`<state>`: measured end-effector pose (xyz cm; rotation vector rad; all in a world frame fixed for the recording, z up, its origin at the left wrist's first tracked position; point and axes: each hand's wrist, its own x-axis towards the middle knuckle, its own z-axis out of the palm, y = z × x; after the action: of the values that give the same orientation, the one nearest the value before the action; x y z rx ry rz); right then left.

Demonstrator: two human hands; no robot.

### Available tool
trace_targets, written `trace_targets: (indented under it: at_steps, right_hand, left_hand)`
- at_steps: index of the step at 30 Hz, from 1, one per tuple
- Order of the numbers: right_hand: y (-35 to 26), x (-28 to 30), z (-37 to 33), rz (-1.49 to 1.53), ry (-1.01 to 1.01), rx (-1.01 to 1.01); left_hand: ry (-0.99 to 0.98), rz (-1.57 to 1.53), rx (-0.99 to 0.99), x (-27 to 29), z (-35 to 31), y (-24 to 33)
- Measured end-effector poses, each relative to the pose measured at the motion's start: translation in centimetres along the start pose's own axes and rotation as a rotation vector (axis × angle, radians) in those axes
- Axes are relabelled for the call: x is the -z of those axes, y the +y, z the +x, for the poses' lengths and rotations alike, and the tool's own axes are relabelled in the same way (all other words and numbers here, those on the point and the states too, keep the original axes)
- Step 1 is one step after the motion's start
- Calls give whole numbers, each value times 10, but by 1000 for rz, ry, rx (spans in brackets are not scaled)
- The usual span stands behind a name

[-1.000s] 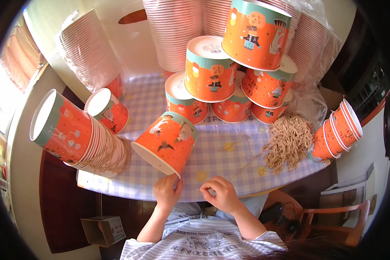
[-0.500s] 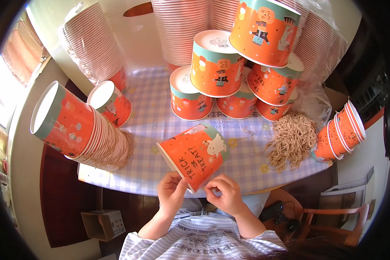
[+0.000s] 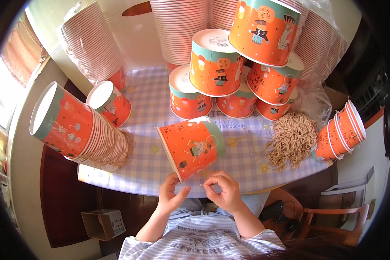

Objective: Attaching elastic strings to small themed paper buckets.

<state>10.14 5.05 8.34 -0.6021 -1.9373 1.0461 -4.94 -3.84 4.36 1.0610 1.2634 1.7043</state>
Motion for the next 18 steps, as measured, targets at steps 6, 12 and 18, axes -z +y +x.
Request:
trace_targets:
  at_steps: [6, 12, 18]
  right_hand:
    - [0, -10, 5, -113, 18, 81]
    - [-4, -10, 17, -210, 42, 118]
    - [-6, -8, 18, -280, 30, 119]
  left_hand:
    - [51, 276, -107, -8, -3, -4]
    - [-15, 292, -133, -14, -2, 0]
    - [-16, 338, -131, -17, 0, 1]
